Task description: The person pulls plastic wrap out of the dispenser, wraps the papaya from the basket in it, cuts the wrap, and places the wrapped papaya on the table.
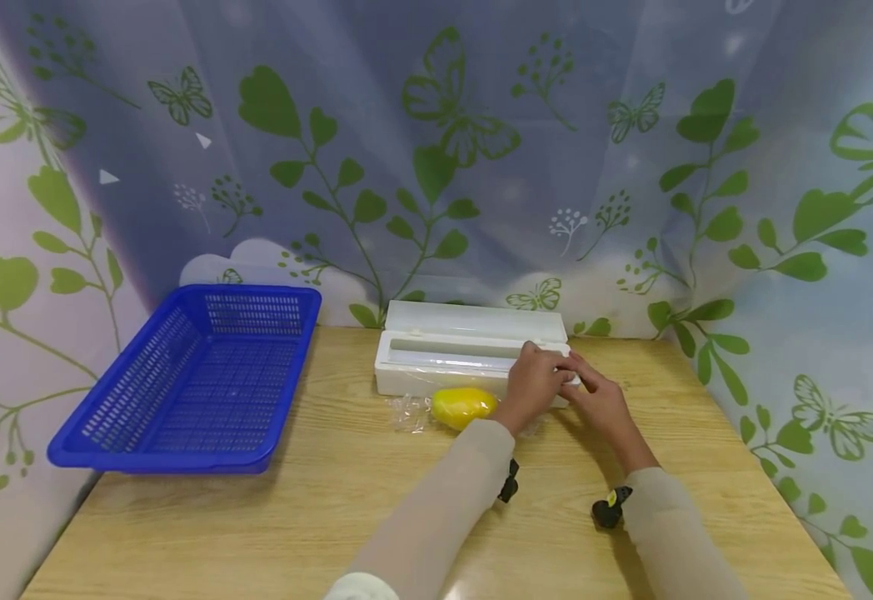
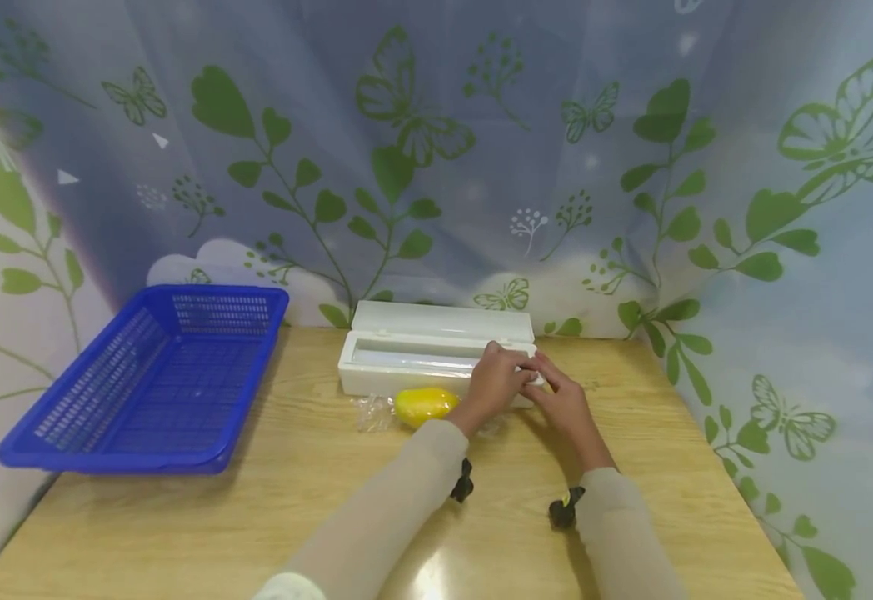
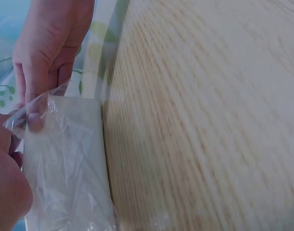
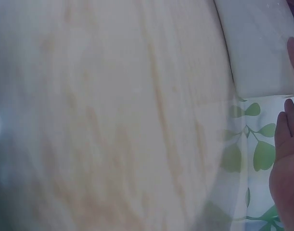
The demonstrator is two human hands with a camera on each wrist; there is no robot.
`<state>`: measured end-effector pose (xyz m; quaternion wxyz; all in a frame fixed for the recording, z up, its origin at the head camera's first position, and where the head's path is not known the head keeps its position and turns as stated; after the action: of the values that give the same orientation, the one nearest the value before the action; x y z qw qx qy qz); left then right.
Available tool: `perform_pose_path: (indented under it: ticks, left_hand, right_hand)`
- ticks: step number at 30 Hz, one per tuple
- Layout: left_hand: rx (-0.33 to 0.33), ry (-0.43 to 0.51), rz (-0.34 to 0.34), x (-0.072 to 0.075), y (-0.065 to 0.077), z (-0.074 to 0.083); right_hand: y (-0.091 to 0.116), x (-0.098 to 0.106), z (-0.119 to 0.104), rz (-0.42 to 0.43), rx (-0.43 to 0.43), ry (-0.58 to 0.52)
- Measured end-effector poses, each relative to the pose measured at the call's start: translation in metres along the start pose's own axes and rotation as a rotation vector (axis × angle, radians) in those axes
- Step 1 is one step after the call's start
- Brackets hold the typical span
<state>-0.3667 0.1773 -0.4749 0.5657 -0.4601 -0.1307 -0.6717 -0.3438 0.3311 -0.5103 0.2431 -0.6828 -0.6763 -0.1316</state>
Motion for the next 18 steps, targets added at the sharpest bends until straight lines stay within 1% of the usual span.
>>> perform_pose_path:
  ticks: [6, 11, 12, 15, 18]
  left_hand:
    - [0.015, 0.051, -0.009, 0.006, 0.001, -0.001]
    - [0.015, 0.055, -0.020, 0.006, -0.002, -0.002]
    - [0.011, 0.058, -0.026, 0.006, -0.003, -0.003]
    - [0.009, 0.071, -0.046, 0.010, -0.004, -0.004]
    - [-0.001, 0.070, -0.058, 0.013, -0.005, -0.007]
  right_hand:
    - [-0.002, 0.000, 0.002, -0.011, -0.009, -0.006]
    - [-0.004, 0.001, 0.004, -0.003, 0.003, -0.009]
    - [-0.002, 0.002, 0.000, -0.002, 0.006, -0.016]
    - [-0.003, 0.001, 0.001, 0.000, 0.030, -0.038]
    - [-0.003, 0.000, 0.001, -0.002, 0.030, -0.044]
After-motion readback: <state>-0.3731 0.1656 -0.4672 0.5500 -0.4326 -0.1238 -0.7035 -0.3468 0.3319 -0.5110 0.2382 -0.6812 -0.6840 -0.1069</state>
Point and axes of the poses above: each hand's wrist, its own y-axis away from the middle knuckle, its own x-axis out of the back of the hand, z = x × y, the point moved 2 cm from there along -y, towards the middle knuckle, and after that the axes turned 3 degrees about x, right-handed, at the moved point
